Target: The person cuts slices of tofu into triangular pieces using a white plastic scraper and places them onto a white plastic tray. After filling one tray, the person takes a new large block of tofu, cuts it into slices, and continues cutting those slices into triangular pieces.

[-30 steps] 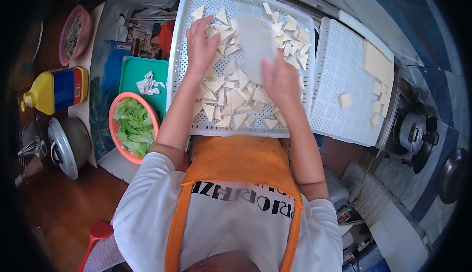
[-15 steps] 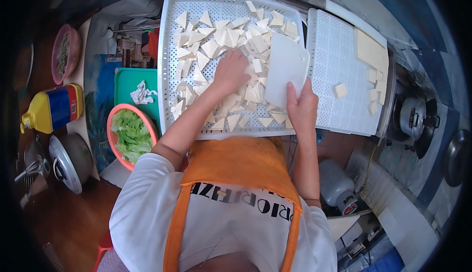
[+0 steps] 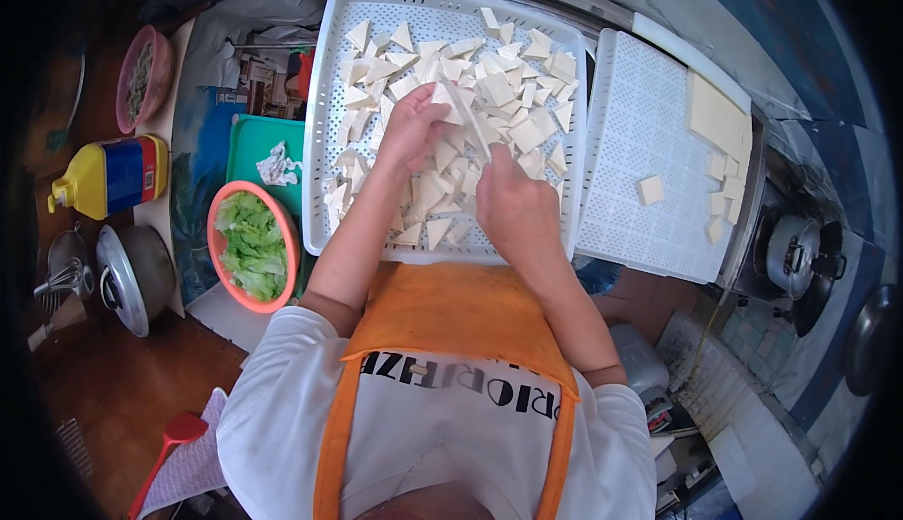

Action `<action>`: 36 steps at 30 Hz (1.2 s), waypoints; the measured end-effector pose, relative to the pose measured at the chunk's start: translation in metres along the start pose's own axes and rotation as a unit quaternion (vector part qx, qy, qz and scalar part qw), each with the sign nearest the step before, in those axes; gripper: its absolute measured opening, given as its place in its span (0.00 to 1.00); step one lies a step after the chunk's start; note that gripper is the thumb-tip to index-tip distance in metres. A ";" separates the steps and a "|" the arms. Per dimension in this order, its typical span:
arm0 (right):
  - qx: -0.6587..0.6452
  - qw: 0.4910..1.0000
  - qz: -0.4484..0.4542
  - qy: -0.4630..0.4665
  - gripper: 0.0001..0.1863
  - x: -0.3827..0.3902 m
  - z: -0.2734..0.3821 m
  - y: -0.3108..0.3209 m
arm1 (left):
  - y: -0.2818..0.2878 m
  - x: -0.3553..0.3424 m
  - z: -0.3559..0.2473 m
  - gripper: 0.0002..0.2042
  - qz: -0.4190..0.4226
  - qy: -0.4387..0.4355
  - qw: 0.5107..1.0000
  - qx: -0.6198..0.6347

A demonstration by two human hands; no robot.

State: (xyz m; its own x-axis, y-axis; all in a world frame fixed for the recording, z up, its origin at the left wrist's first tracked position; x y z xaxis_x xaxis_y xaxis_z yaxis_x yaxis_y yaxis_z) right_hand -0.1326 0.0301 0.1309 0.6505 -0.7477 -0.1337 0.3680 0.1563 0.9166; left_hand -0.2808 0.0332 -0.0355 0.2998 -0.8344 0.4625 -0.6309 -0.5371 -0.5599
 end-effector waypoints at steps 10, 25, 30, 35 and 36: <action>0.024 0.998 0.058 0.002 0.08 0.000 0.003 -0.028 | -0.005 0.008 -0.012 0.18 -0.004 -0.016 1.000 -0.027; -0.083 0.986 -0.063 -0.133 0.12 0.005 -0.096 -0.007 | -0.070 -0.020 -0.069 0.15 -0.023 -0.329 0.702 -0.631; -0.072 0.981 -0.087 -0.155 0.11 0.010 -0.112 0.017 | -0.098 -0.042 -0.013 0.13 0.012 -0.253 0.592 -0.765; -0.041 0.984 -0.069 -0.162 0.09 0.018 -0.111 0.016 | -0.092 -0.037 -0.007 0.13 0.039 -0.312 0.771 -0.554; -0.028 0.986 -0.064 -0.149 0.08 0.017 -0.105 0.016 | -0.065 -0.048 0.001 0.13 0.005 -0.201 0.893 -0.401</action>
State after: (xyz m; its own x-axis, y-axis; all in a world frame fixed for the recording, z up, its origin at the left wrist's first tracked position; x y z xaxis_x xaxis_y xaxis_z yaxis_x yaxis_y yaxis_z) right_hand -0.0458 0.0879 0.1036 0.3754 -0.9187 -0.1229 0.4762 0.0774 0.8759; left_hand -0.2534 0.1082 -0.0220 0.4221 -0.9026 0.0845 -0.8967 -0.4020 0.1853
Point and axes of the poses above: each hand's wrist, its own x-axis away from the middle knuckle, its own y-axis out of the back of the hand, z = x × y, the point moved 10 cm from there along -x, towards the middle knuckle, and after that the axes turned 10 degrees about x, right-handed, at the moved point
